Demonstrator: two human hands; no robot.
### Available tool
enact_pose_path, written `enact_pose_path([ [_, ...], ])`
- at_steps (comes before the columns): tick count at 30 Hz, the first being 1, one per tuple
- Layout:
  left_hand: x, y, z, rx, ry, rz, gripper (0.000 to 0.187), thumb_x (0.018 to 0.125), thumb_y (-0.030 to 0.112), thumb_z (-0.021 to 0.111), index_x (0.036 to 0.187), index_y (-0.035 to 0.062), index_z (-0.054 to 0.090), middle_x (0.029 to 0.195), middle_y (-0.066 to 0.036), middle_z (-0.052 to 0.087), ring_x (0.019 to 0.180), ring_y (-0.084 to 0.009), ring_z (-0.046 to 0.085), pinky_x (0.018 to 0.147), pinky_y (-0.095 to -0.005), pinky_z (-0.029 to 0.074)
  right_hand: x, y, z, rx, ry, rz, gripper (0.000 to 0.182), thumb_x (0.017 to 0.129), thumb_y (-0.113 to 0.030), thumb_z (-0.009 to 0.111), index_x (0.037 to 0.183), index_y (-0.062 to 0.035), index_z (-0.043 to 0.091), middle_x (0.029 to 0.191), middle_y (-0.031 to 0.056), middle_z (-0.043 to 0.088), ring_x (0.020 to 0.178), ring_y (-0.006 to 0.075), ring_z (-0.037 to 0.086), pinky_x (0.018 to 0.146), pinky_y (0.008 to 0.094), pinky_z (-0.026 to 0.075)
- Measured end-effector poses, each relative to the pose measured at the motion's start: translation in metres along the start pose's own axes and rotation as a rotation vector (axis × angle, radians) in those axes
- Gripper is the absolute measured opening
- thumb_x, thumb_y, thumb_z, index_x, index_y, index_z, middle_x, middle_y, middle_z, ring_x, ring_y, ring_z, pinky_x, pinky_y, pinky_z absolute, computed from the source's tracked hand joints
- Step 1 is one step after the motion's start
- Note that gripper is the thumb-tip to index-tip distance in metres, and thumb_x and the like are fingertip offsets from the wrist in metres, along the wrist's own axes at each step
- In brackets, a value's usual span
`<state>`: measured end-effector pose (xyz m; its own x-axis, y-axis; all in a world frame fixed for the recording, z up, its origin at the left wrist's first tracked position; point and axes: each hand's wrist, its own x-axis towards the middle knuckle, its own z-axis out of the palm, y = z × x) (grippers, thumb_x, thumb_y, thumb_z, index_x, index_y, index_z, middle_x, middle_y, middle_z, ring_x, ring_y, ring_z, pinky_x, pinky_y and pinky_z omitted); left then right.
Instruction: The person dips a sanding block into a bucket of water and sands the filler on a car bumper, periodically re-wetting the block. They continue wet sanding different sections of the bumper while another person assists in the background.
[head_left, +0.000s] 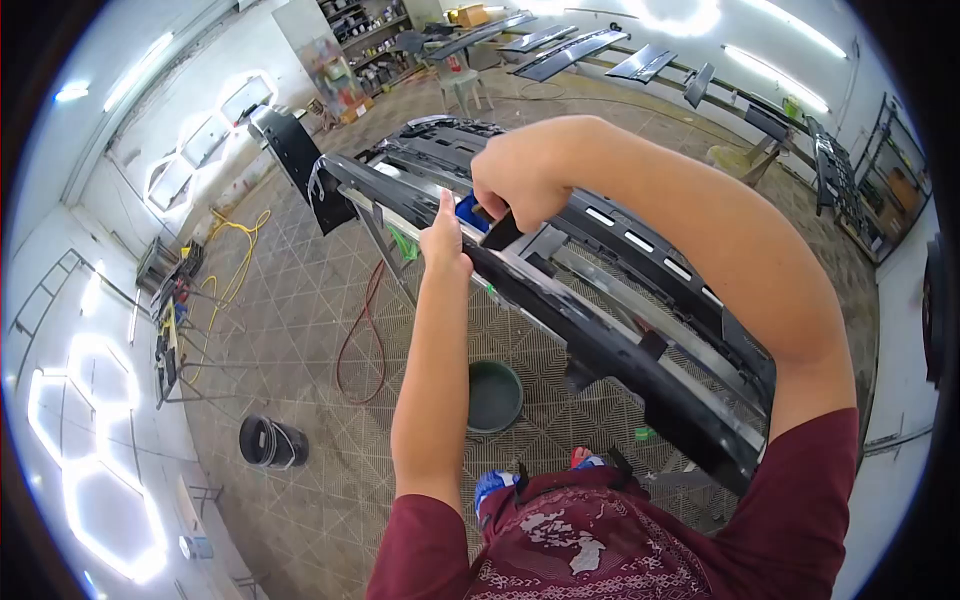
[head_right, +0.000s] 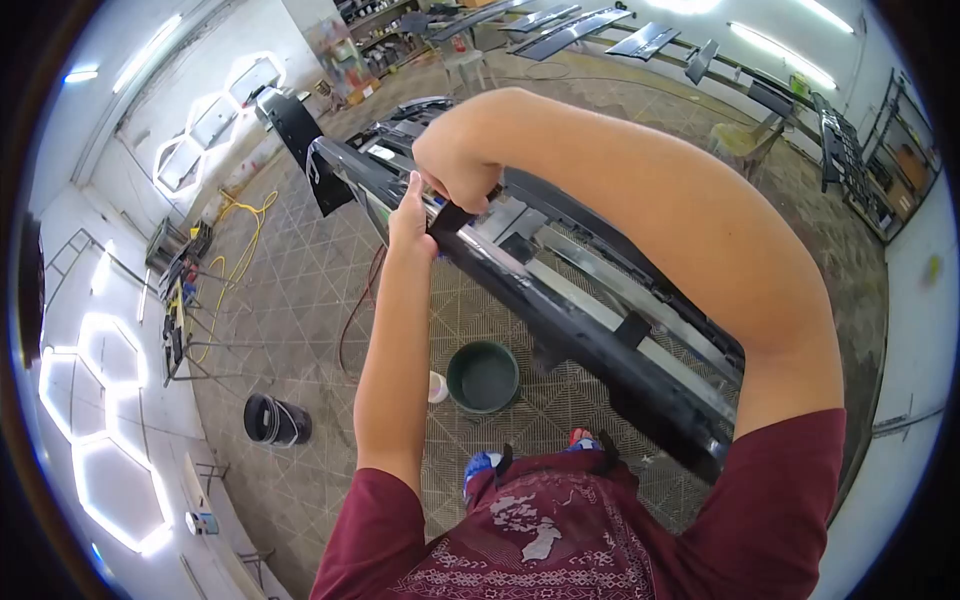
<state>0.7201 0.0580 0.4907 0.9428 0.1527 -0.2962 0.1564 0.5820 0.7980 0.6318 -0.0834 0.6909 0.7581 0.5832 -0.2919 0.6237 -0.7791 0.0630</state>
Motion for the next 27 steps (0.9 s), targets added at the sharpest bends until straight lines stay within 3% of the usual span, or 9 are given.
enact_pose_path([
  [2,0.044,-0.026,-0.019,0.079,0.063,0.207,0.050,0.100,0.036,0.074,0.119,-0.0088,0.061,0.104,-0.012,0.068,0.089,-0.0243,0.070,0.079,-0.0442,0.059,0.002,0.010,0.016,0.002,-0.036,-0.062,0.026,0.072,-0.010,0.074,0.097,-0.0082,0.078,0.088,0.0131,0.076,0.083,0.0307,0.073,0.072,0.0430,0.056],
  [6,0.027,-0.027,-0.030,0.032,0.070,0.182,0.040,0.105,0.036,0.067,0.103,-0.0031,0.064,0.095,-0.009,0.069,0.078,-0.0192,0.069,0.071,-0.0370,0.057,0.014,0.025,0.044,0.024,0.041,-0.228,0.026,0.074,-0.006,0.070,0.099,-0.0092,0.079,0.089,0.0142,0.076,0.085,0.0330,0.073,0.075,0.0437,0.056],
  [9,0.028,-0.035,-0.053,-0.034,-0.010,0.217,0.045,0.106,0.041,0.065,0.103,-0.0042,0.063,0.092,-0.009,0.070,0.078,-0.0189,0.069,0.068,-0.0370,0.056,0.020,0.023,0.052,0.100,0.037,-0.252,0.026,0.077,-0.008,0.068,0.100,-0.0089,0.079,0.087,0.0143,0.076,0.084,0.0340,0.073,0.074,0.0446,0.057],
  [11,0.034,-0.040,-0.066,-0.016,0.033,0.211,0.052,0.108,0.048,0.059,0.105,-0.0037,0.063,0.092,-0.011,0.070,0.080,-0.0217,0.069,0.070,-0.0376,0.058,0.026,0.021,0.062,0.132,-0.017,-0.242,0.027,0.080,-0.009,0.067,0.104,-0.0077,0.079,0.095,0.0164,0.076,0.093,0.0348,0.072,0.082,0.0451,0.057],
  [15,0.014,-0.043,-0.066,-0.098,0.059,0.146,0.055,0.111,0.053,0.047,0.106,0.0004,0.064,0.091,-0.012,0.070,0.077,-0.0243,0.068,0.073,-0.0379,0.059,0.023,0.021,0.138,0.400,0.293,-0.276,0.037,0.086,-0.014,0.070,0.121,-0.0045,0.073,0.125,0.0211,0.069,0.112,0.0396,0.065,0.098,0.0484,0.052],
  [17,0.014,-0.042,-0.067,-0.175,-0.018,0.130,0.054,0.111,0.052,0.047,0.105,0.0010,0.064,0.090,-0.012,0.069,0.075,-0.0231,0.067,0.071,-0.0376,0.058,0.007,0.004,0.186,0.642,0.548,-0.189,0.033,0.090,-0.012,0.069,0.122,-0.0044,0.072,0.122,0.0229,0.069,0.112,0.0410,0.066,0.100,0.0499,0.051],
  [19,0.019,-0.043,-0.072,-0.021,0.015,0.179,0.058,0.112,0.050,0.044,0.110,-0.0035,0.065,0.096,-0.016,0.073,0.083,-0.0272,0.071,0.075,-0.0412,0.061,0.000,-0.016,0.218,0.700,0.760,-0.112,0.037,0.093,-0.013,0.071,0.129,-0.0040,0.070,0.128,0.0227,0.067,0.114,0.0402,0.066,0.101,0.0489,0.051],
  [25,0.021,-0.054,-0.076,-0.138,0.050,0.161,0.053,0.112,0.048,0.045,0.113,-0.0012,0.066,0.096,-0.014,0.073,0.083,-0.0240,0.071,0.074,-0.0389,0.060,0.115,0.006,0.214,0.798,0.901,-0.141,0.023,0.091,-0.012,0.074,0.111,-0.0014,0.077,0.118,0.0214,0.073,0.105,0.0405,0.072,0.090,0.0460,0.058],
  [27,0.014,-0.048,-0.073,-0.126,0.106,0.176,0.047,0.111,0.049,0.050,0.106,0.0047,0.063,0.089,-0.006,0.069,0.076,-0.0150,0.065,0.072,-0.0311,0.055,0.141,0.008,0.209,0.824,0.910,-0.167,0.024,0.091,-0.011,0.074,0.112,-0.0018,0.077,0.118,0.0207,0.073,0.106,0.0400,0.072,0.090,0.0450,0.058],
])
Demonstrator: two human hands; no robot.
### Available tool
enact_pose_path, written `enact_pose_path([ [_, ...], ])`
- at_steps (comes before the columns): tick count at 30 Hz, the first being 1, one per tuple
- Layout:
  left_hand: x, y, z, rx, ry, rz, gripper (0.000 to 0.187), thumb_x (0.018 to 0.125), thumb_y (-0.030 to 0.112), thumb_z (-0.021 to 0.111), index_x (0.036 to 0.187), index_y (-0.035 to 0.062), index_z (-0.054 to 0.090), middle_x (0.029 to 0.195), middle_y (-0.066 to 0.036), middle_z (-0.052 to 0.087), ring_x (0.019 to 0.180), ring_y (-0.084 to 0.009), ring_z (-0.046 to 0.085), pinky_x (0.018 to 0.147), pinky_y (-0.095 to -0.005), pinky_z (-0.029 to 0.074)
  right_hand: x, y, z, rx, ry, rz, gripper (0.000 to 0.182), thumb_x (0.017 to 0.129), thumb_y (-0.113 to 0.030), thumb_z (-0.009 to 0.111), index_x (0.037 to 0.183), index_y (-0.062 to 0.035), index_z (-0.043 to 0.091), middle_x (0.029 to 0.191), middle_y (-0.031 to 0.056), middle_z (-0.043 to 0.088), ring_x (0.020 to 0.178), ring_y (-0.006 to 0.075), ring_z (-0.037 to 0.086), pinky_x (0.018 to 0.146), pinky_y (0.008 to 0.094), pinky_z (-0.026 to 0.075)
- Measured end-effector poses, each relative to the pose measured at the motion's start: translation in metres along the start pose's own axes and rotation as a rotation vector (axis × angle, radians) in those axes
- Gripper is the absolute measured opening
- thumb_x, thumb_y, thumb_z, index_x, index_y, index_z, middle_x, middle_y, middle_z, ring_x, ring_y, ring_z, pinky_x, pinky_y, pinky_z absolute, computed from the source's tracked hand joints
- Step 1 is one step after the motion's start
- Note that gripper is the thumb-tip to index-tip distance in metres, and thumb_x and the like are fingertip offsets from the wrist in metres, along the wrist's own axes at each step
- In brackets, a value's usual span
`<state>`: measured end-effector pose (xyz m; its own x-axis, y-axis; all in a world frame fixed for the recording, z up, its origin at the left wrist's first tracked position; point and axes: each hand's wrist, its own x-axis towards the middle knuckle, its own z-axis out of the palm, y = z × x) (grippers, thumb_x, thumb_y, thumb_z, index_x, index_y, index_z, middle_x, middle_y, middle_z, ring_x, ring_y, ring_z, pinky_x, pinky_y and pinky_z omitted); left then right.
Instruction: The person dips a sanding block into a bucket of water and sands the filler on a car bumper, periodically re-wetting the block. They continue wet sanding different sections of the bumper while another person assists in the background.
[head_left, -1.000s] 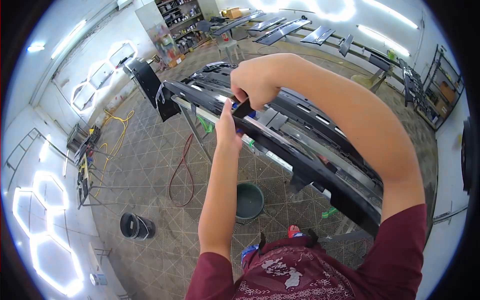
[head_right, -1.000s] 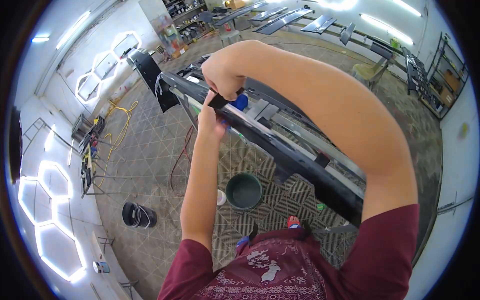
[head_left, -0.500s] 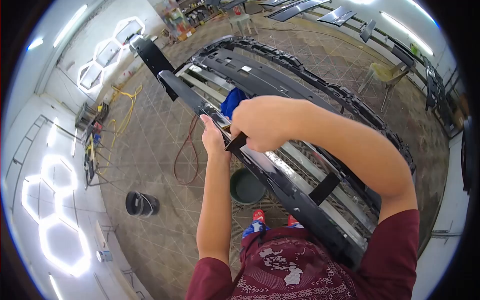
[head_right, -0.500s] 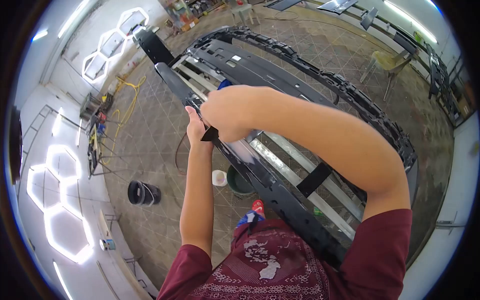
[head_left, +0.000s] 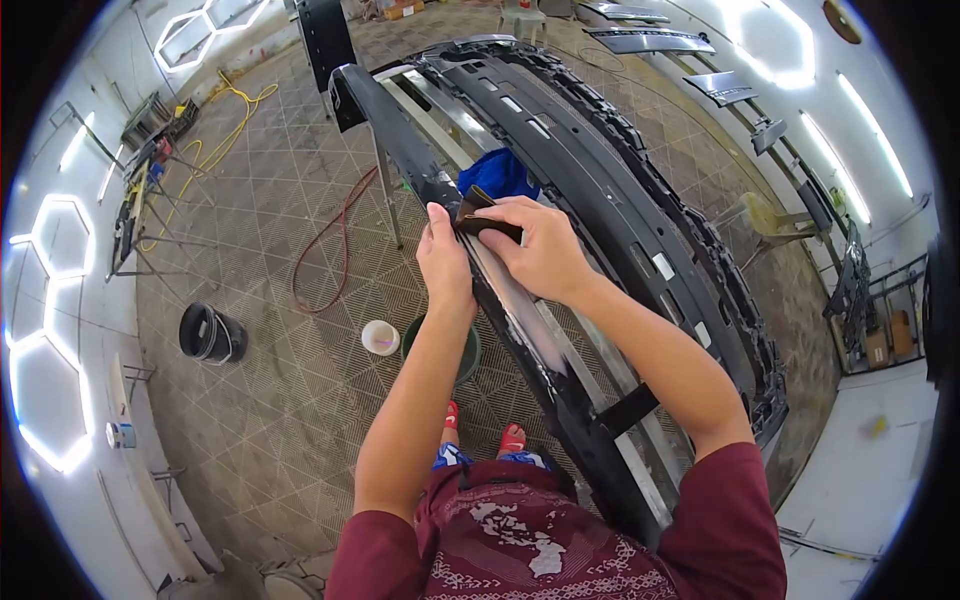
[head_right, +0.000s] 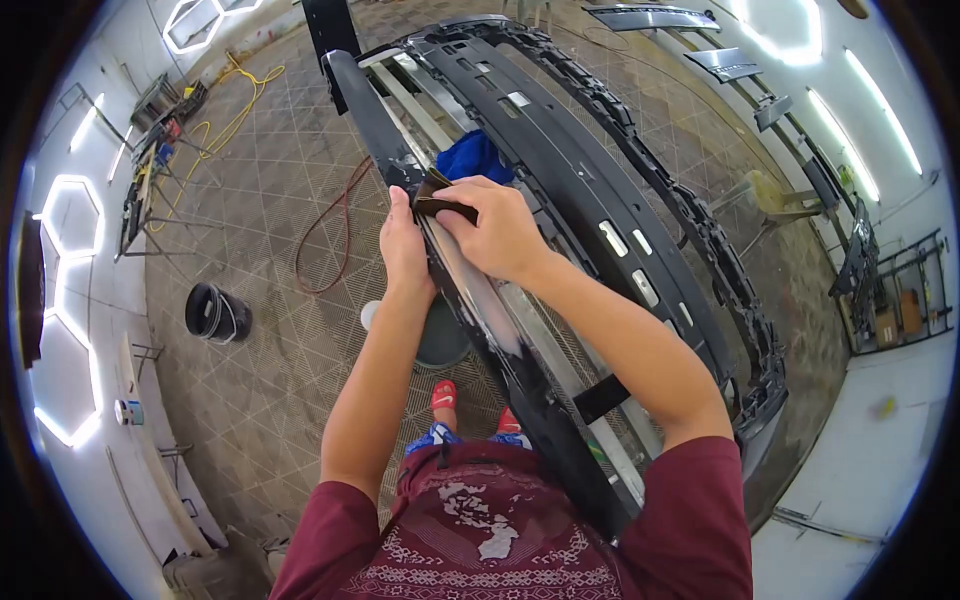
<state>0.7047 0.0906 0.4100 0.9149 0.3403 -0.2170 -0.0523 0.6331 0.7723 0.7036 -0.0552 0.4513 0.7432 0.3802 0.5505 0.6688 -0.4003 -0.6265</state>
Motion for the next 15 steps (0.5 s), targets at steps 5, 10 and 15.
enact_pose_path([
  [5,0.004,-0.009,-0.005,-0.120,-0.064,-0.013,0.050,0.111,0.048,0.049,0.111,0.0013,0.067,0.097,-0.012,0.073,0.082,-0.0219,0.070,0.071,-0.0367,0.059,-0.094,-0.057,-0.044,-0.078,-0.092,0.106,0.026,0.089,-0.008,0.076,0.116,-0.0044,0.077,0.119,0.0202,0.074,0.113,0.0369,0.071,0.098,0.0436,0.057],
  [10,0.012,-0.019,-0.010,-0.259,-0.084,-0.050,0.049,0.111,0.048,0.050,0.110,0.0017,0.067,0.096,-0.012,0.073,0.078,-0.0213,0.070,0.072,-0.0344,0.058,-0.031,-0.028,-0.016,-0.038,-0.114,0.017,0.024,0.089,-0.007,0.075,0.112,-0.0019,0.076,0.120,0.0209,0.073,0.109,0.0388,0.071,0.093,0.0438,0.057],
  [15,0.008,-0.014,-0.010,-0.215,-0.051,-0.017,0.044,0.112,0.042,0.049,0.110,0.0020,0.067,0.095,-0.011,0.073,0.078,-0.0179,0.069,0.073,-0.0323,0.058,-0.014,-0.029,-0.006,0.001,-0.080,0.071,0.025,0.089,-0.008,0.074,0.114,-0.0040,0.075,0.122,0.0212,0.072,0.107,0.0387,0.070,0.092,0.0428,0.056],
])
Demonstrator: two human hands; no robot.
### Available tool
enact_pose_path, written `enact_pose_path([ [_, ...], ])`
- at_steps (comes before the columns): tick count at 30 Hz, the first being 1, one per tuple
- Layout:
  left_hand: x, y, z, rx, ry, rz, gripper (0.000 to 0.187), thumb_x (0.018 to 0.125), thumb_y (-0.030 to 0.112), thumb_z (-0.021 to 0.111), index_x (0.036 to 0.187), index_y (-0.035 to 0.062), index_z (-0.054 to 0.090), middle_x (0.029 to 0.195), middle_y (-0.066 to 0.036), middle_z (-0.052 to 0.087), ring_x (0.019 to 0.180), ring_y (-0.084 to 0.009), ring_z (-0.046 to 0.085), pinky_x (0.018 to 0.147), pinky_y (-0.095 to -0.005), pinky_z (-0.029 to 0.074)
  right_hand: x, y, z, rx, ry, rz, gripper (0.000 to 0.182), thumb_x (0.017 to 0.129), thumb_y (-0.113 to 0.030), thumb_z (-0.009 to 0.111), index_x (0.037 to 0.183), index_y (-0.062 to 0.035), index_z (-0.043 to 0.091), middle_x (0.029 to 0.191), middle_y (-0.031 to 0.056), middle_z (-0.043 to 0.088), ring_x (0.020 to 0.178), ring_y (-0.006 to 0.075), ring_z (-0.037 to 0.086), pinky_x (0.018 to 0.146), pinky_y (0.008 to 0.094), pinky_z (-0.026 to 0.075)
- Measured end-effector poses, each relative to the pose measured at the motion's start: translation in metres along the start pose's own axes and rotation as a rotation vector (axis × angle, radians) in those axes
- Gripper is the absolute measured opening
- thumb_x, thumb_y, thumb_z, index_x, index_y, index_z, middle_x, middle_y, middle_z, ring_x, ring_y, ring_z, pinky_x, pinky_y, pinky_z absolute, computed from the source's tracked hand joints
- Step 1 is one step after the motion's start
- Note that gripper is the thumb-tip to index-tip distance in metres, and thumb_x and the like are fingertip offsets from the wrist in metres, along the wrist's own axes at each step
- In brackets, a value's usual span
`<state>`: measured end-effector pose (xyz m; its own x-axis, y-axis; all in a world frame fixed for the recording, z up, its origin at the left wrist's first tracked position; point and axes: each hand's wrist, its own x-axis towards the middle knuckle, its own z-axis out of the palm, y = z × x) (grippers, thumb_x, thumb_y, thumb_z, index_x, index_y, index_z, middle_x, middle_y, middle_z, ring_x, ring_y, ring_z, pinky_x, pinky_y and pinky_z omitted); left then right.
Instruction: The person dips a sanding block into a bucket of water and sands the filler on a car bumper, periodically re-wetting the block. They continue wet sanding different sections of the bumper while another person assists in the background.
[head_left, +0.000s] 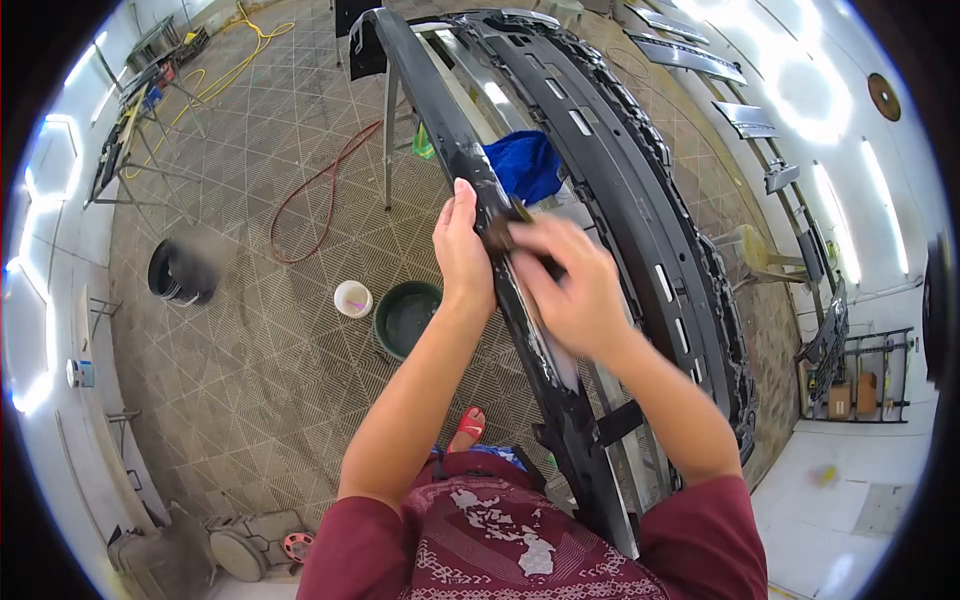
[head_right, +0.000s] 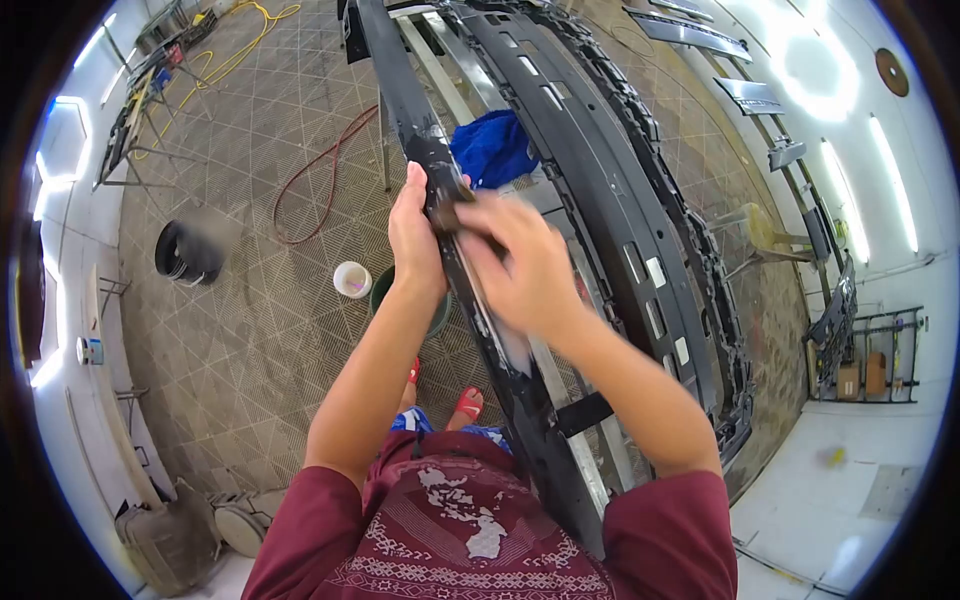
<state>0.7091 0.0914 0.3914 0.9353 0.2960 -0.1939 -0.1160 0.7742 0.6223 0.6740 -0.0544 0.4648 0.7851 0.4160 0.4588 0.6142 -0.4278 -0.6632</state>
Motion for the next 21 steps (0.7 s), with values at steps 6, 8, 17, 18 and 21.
enact_pose_path([
  [6,0.003,-0.003,0.000,0.053,0.023,0.000,0.045,0.110,0.044,0.054,0.112,0.0010,0.065,0.097,-0.013,0.073,0.078,-0.0206,0.069,0.070,-0.0354,0.059,-0.053,-0.013,-0.023,-0.014,-0.088,0.003,0.028,0.087,-0.004,0.077,0.116,-0.0044,0.074,0.122,0.0212,0.072,0.109,0.0352,0.071,0.093,0.0409,0.057],
  [8,-0.003,0.010,0.006,0.036,0.067,-0.067,0.043,0.110,0.043,0.054,0.111,0.0014,0.065,0.097,-0.012,0.073,0.084,-0.0204,0.069,0.078,-0.0363,0.058,0.000,0.006,-0.004,-0.029,-0.077,-0.045,0.029,0.088,-0.004,0.077,0.116,-0.0030,0.074,0.121,0.0205,0.072,0.110,0.0321,0.072,0.095,0.0389,0.056],
  [17,0.054,0.057,0.038,0.458,0.174,-0.109,0.055,0.094,0.038,0.075,0.122,-0.0055,0.056,0.100,-0.014,0.067,0.082,-0.0249,0.067,0.074,-0.0441,0.056,0.017,0.009,0.012,0.050,-0.017,-0.030,0.033,0.087,-0.004,0.075,0.120,-0.0011,0.072,0.118,0.0212,0.072,0.108,0.0368,0.072,0.095,0.0396,0.055],
  [18,0.075,0.051,0.045,0.512,0.288,-0.019,0.057,0.091,0.036,0.081,0.120,-0.0061,0.057,0.097,-0.014,0.066,0.079,-0.0245,0.067,0.067,-0.0438,0.056,0.018,0.008,0.012,0.048,-0.013,-0.052,0.033,0.088,-0.004,0.074,0.121,-0.0010,0.072,0.118,0.0214,0.072,0.108,0.0371,0.072,0.096,0.0398,0.054],
  [21,0.118,0.046,0.024,0.584,0.187,-0.064,0.070,0.091,0.037,0.084,0.126,-0.0078,0.045,0.098,-0.017,0.065,0.068,-0.0246,0.066,0.059,-0.0399,0.060,0.010,-0.013,0.007,0.011,0.020,-0.010,0.033,0.089,-0.003,0.072,0.122,-0.0010,0.072,0.119,0.0215,0.072,0.109,0.0379,0.071,0.097,0.0395,0.054],
])
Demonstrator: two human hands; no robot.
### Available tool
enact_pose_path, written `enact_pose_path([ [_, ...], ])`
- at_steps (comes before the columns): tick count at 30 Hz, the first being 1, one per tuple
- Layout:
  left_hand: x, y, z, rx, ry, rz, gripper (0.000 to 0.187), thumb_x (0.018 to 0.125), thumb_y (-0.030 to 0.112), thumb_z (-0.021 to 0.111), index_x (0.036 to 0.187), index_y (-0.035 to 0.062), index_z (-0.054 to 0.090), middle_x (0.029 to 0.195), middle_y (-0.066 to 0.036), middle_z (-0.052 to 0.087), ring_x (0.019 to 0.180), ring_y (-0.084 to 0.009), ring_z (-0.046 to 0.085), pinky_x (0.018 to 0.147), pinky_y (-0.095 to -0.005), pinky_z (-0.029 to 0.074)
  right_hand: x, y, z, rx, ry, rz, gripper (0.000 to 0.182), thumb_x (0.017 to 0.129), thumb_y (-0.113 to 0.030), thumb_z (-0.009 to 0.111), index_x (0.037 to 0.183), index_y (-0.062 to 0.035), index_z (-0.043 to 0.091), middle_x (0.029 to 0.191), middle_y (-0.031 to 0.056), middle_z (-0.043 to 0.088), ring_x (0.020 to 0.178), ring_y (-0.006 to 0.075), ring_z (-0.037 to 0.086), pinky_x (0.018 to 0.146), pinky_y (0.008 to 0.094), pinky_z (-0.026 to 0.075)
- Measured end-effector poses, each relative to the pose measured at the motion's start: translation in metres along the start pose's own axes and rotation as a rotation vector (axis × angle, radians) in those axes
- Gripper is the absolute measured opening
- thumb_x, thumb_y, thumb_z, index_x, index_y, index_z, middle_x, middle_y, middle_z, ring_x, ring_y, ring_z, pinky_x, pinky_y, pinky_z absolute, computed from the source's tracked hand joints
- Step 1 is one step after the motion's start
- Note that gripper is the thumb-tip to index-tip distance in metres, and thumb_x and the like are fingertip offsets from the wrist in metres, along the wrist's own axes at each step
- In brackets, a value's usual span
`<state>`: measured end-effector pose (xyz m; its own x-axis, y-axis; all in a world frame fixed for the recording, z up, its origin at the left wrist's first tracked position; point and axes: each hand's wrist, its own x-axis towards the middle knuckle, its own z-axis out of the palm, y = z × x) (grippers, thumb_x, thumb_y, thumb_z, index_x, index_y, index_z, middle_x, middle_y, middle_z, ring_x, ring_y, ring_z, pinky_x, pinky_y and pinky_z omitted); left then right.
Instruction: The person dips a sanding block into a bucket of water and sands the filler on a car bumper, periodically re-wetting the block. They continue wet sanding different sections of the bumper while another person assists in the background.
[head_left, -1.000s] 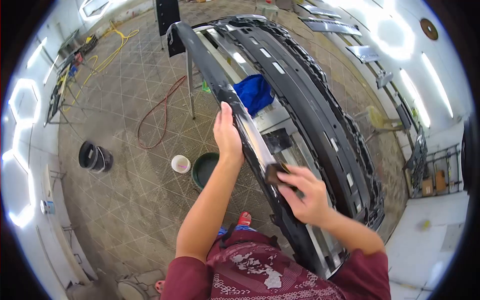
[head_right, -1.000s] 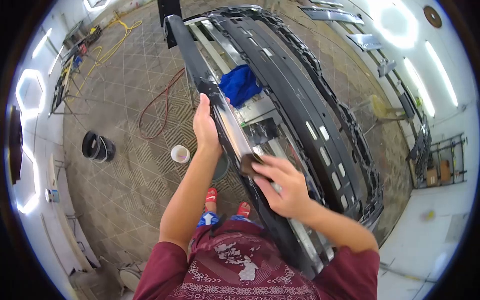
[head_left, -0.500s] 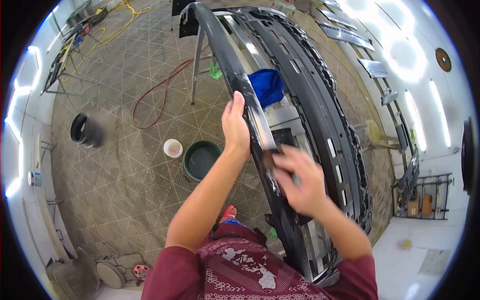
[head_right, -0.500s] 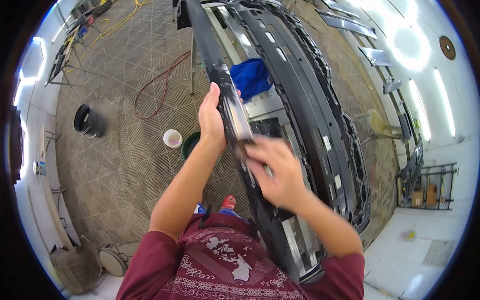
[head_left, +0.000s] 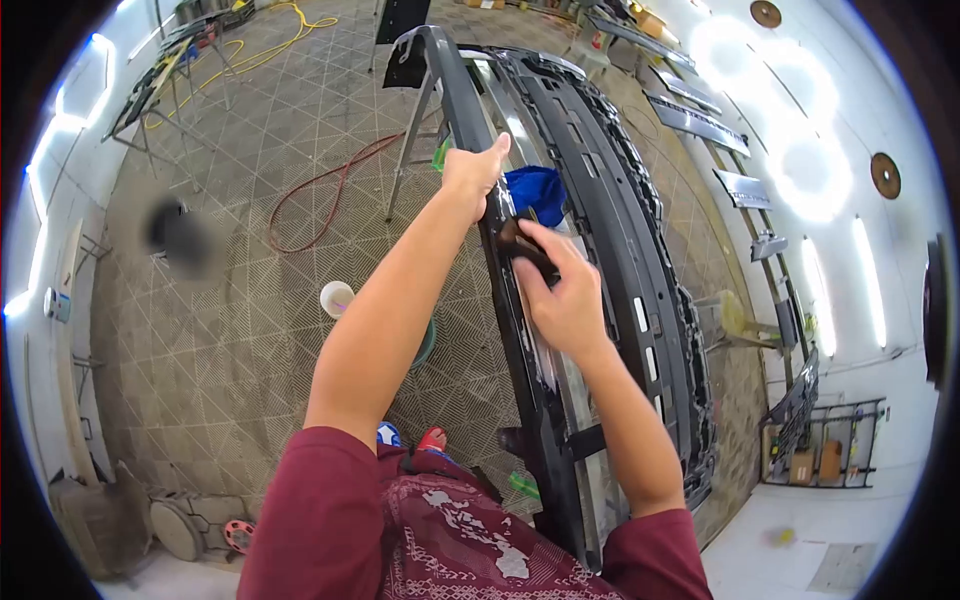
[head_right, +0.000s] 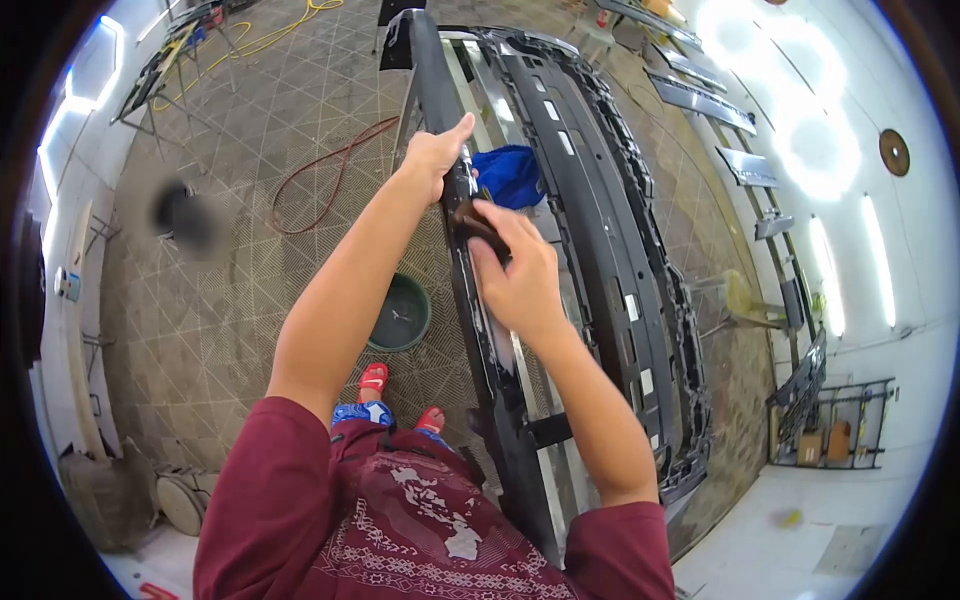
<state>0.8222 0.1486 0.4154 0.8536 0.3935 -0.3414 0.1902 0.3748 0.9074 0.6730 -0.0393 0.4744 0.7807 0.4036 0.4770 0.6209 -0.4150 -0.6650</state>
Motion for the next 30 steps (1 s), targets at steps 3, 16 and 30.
enact_pose_path([
  [3,-0.029,0.003,-0.007,-0.125,-0.132,0.028,0.067,0.097,0.046,0.075,0.124,-0.0035,0.040,0.088,-0.020,0.064,0.065,-0.0274,0.069,0.055,-0.0450,0.064,-0.062,-0.017,-0.023,-0.178,-0.093,-0.056,0.035,0.091,-0.004,0.072,0.126,-0.0034,0.073,0.124,0.0205,0.072,0.112,0.0383,0.071,0.100,0.0413,0.054],
  [16,-0.013,-0.020,-0.008,-0.140,-0.018,0.155,0.056,0.107,0.048,0.055,0.127,-0.0025,0.042,0.093,-0.021,0.069,0.063,-0.0319,0.072,0.050,-0.0476,0.060,-0.009,0.007,0.002,-0.104,-0.098,0.045,0.032,0.089,-0.002,0.071,0.122,-0.0003,0.072,0.125,0.0208,0.072,0.118,0.0365,0.069,0.100,0.0403,0.054],
  [30,-0.023,-0.018,-0.011,-0.141,-0.059,0.178,0.060,0.106,0.049,0.057,0.121,-0.0097,0.058,0.097,-0.022,0.070,0.072,-0.0336,0.072,0.067,-0.0423,0.063,-0.040,0.004,-0.011,-0.096,-0.102,0.046,0.036,0.087,-0.002,0.072,0.123,-0.0061,0.074,0.122,0.0189,0.072,0.117,0.0356,0.068,0.100,0.0409,0.054],
])
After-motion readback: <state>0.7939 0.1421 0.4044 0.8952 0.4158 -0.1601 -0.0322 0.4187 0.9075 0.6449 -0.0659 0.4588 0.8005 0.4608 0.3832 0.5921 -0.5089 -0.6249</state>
